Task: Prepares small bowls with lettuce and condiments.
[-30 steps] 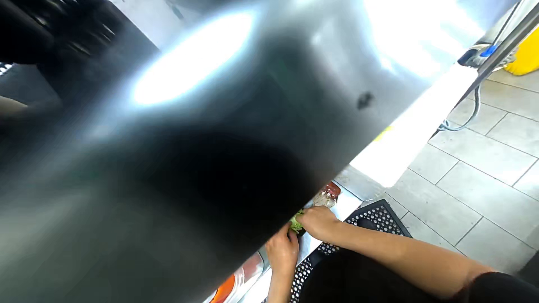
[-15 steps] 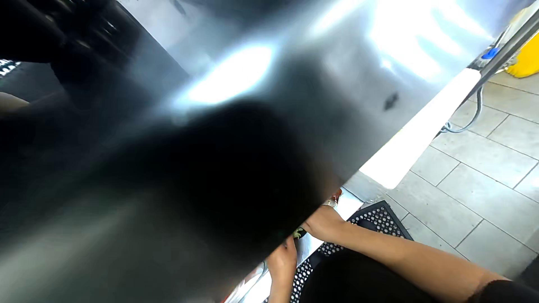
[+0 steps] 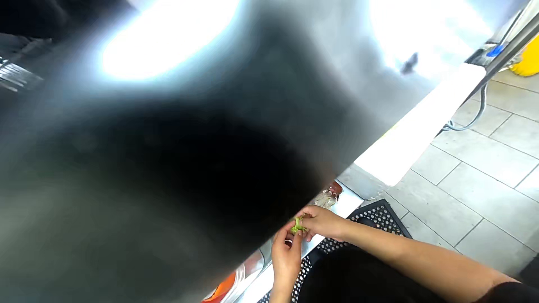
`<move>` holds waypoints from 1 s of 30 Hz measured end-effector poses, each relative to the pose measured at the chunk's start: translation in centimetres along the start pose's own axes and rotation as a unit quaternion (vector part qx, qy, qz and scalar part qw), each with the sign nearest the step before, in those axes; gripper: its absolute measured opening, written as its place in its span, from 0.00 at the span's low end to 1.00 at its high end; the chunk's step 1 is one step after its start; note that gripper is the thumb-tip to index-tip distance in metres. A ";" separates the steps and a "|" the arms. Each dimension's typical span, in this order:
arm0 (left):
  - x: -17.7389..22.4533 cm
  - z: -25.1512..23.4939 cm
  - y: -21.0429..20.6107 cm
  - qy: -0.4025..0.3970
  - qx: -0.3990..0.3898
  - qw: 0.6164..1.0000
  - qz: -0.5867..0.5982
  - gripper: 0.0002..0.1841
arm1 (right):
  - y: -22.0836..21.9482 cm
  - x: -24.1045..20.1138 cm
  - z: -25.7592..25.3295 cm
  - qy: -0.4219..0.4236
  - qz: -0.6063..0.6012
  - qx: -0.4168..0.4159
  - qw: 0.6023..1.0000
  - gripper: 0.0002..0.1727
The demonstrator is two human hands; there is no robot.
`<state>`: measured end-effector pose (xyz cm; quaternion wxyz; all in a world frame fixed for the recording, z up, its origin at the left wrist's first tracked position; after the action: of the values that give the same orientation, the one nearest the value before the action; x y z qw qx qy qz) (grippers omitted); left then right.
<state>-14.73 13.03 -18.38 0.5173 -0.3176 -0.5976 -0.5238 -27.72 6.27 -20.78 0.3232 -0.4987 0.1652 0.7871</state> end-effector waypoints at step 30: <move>-0.9 -1.4 2.3 -0.066 -0.016 0.993 0.101 0.06 | 1.4 0.2 -0.4 0.000 0.258 0.093 0.962 0.16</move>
<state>-11.97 12.46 -18.66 0.5220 -0.4182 -0.5868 -0.4564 -28.44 5.09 -21.19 0.1540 -0.4071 0.3609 0.8248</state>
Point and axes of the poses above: each hand's wrist, its own z-axis away from the middle knuckle, its own y-axis out of the back of the hand, x = y × z, the point moved 8 cm from there along -z, towards the middle knuckle, and after that the axes turned 14 degrees about z, right-handed, at the moved point
